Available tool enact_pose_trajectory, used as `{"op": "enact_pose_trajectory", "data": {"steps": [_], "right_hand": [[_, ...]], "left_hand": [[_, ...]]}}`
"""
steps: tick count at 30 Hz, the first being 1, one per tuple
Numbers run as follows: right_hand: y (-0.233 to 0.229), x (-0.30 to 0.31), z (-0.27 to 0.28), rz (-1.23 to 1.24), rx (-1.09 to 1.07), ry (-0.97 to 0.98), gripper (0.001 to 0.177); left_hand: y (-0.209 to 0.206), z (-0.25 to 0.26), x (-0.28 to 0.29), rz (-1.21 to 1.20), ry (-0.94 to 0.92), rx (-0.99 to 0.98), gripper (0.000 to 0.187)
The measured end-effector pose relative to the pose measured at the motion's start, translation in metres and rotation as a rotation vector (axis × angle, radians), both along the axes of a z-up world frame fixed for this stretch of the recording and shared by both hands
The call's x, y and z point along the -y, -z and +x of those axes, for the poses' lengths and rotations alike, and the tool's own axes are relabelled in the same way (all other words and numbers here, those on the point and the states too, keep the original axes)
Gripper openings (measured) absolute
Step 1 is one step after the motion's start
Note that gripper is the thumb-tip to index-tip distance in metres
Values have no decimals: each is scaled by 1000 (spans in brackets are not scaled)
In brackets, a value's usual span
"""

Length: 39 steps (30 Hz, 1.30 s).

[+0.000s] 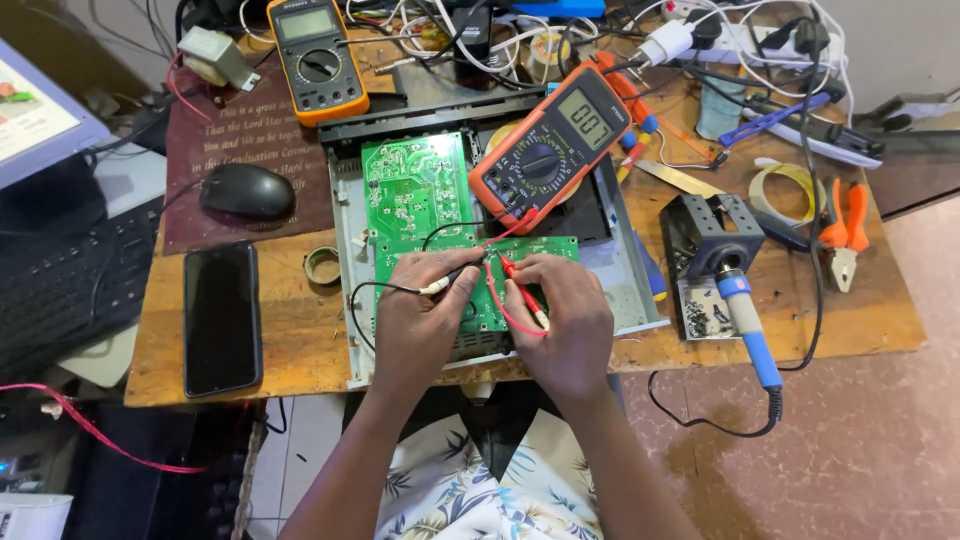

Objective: Testing various points on a printed circuit board using a digital multimeter for diagnostics.

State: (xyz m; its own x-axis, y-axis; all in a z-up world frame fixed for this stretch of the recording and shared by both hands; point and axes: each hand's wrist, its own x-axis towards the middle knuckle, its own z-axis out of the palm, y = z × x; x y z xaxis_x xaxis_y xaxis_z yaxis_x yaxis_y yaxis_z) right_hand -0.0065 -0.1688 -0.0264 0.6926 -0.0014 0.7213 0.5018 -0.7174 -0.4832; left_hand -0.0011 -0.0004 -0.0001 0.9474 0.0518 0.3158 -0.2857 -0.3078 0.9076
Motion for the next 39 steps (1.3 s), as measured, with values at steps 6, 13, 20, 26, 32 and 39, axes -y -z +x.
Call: {"op": "enact_pose_trajectory", "data": {"steps": [6,13,20,26,32,39], "right_hand": [[-3,-2,-2,0,-30,12,13],[-7,2,-6,94,-79,20,14],[-15,27,-18,103,-155,38,15],[-44,35,-40,340,-391,5,23],[-46,36,-58,414,-553,126,16],[-45,43,-65,399,-445,98,6]], "left_hand": [[4,0,-2,21,5,-11,18],[2,-3,1,-38,-19,-67,20],[3,-2,-1,-19,-24,-61,20],[4,-1,-1,-30,-29,-71,20],[-4,-1,-3,58,8,-167,25],[-2,0,-3,60,14,-172,25]]}}
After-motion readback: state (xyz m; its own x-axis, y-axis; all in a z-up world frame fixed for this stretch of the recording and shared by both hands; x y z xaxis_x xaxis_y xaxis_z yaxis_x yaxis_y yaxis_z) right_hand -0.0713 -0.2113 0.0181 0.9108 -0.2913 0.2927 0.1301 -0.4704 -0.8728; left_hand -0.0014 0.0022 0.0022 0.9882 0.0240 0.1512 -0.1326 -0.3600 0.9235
